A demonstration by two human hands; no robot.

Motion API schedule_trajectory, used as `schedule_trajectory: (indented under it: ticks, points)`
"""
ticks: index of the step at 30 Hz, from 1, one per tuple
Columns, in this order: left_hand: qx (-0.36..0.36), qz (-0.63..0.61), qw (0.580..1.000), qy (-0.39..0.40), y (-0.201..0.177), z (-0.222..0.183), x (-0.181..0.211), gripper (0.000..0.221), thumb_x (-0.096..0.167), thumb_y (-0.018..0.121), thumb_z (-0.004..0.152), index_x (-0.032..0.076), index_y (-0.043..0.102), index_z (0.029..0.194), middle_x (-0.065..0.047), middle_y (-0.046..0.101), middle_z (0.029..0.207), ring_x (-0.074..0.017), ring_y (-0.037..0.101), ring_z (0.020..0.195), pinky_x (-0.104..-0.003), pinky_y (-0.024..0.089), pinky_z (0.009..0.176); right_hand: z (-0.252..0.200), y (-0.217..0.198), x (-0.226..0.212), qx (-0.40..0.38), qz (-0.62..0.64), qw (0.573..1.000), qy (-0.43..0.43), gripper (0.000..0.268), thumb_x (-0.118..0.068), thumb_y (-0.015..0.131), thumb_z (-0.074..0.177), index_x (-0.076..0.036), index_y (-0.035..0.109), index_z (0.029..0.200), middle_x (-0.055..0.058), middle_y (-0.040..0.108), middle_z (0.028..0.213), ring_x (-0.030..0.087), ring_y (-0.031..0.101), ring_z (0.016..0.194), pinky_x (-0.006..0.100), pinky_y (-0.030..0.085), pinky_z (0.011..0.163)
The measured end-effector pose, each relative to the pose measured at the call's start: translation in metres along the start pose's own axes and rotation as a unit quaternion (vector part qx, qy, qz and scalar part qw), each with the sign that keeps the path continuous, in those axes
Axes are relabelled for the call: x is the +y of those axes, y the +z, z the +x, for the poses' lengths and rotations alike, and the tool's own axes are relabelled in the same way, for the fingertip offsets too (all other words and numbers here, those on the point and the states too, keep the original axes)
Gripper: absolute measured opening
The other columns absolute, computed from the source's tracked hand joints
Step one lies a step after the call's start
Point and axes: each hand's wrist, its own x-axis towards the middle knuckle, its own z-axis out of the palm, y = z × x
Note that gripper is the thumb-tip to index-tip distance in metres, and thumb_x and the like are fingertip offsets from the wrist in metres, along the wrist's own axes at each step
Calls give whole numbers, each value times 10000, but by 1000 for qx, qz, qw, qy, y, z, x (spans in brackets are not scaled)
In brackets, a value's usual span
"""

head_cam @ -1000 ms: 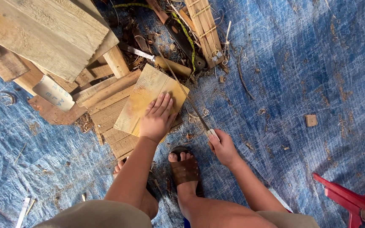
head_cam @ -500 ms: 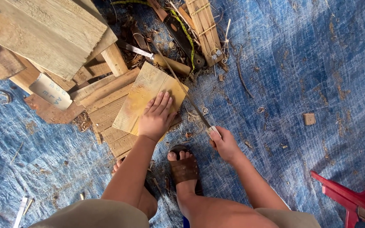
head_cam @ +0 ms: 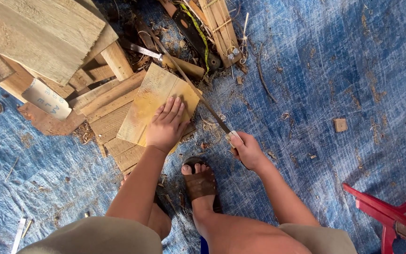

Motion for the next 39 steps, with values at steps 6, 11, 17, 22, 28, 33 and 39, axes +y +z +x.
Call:
schedule_trajectory:
  ticks: [6, 11, 17, 22, 28, 33, 39]
  points:
    - [5, 14, 1000, 5, 5, -1, -1, 506, 466, 664, 966, 187, 650, 1388, 0, 593, 1505, -167, 526, 1409, -325, 378, 1169, 2, -2, 0, -3, 12, 1000, 1, 406, -340, 495, 1072, -21, 595, 841, 143, 486, 533, 189, 482, 396, 306, 402, 391]
    - [2, 14, 1000, 5, 6, -1, -2, 511, 473, 660, 966, 196, 645, 1395, 6, 586, 1512, -164, 521, 1413, -325, 376, 1173, 7, -8, 11, -16, -9, 1000, -5, 429, -352, 472, 1089, -16, 606, 860, 157, 503, 536, 196, 490, 399, 335, 430, 408]
    - [-4, 16, 1000, 3, 7, -3, -3, 522, 485, 659, 967, 204, 637, 1406, 15, 581, 1517, -159, 513, 1418, -322, 369, 1179, 7, -9, 10, -16, -10, 1000, -8, 442, -362, 469, 1094, -10, 609, 865, 148, 503, 530, 195, 488, 389, 341, 433, 407]
    - [-10, 19, 1000, 9, 3, -2, -1, 531, 489, 658, 971, 199, 632, 1415, 7, 575, 1522, -163, 512, 1420, -327, 373, 1178, 5, -12, 5, -25, -32, 999, -6, 494, -385, 449, 1101, 13, 633, 874, 168, 518, 531, 203, 504, 391, 365, 452, 423]
    - [-15, 13, 1000, 7, 8, -3, -2, 516, 487, 656, 977, 196, 643, 1402, 7, 574, 1526, -166, 509, 1424, -333, 367, 1183, 2, -7, -2, -1, -64, 998, -11, 504, -378, 473, 1083, 32, 665, 862, 132, 541, 511, 174, 505, 373, 346, 445, 402]
    - [-18, 4, 1000, 5, 6, -4, -3, 513, 484, 666, 976, 193, 647, 1398, 5, 584, 1515, -168, 514, 1418, -335, 377, 1178, 5, -6, -6, -9, -107, 994, -34, 521, -435, 479, 1056, -57, 635, 734, 93, 533, 477, 174, 514, 383, 337, 452, 424]
    - [-4, 8, 1000, 16, -2, 3, -2, 508, 462, 664, 968, 186, 648, 1394, -11, 590, 1508, -179, 525, 1409, -338, 393, 1176, 17, -8, 28, 1, -141, 989, -51, 504, -480, 470, 1047, -99, 610, 748, 105, 549, 521, 223, 524, 451, 406, 471, 499]
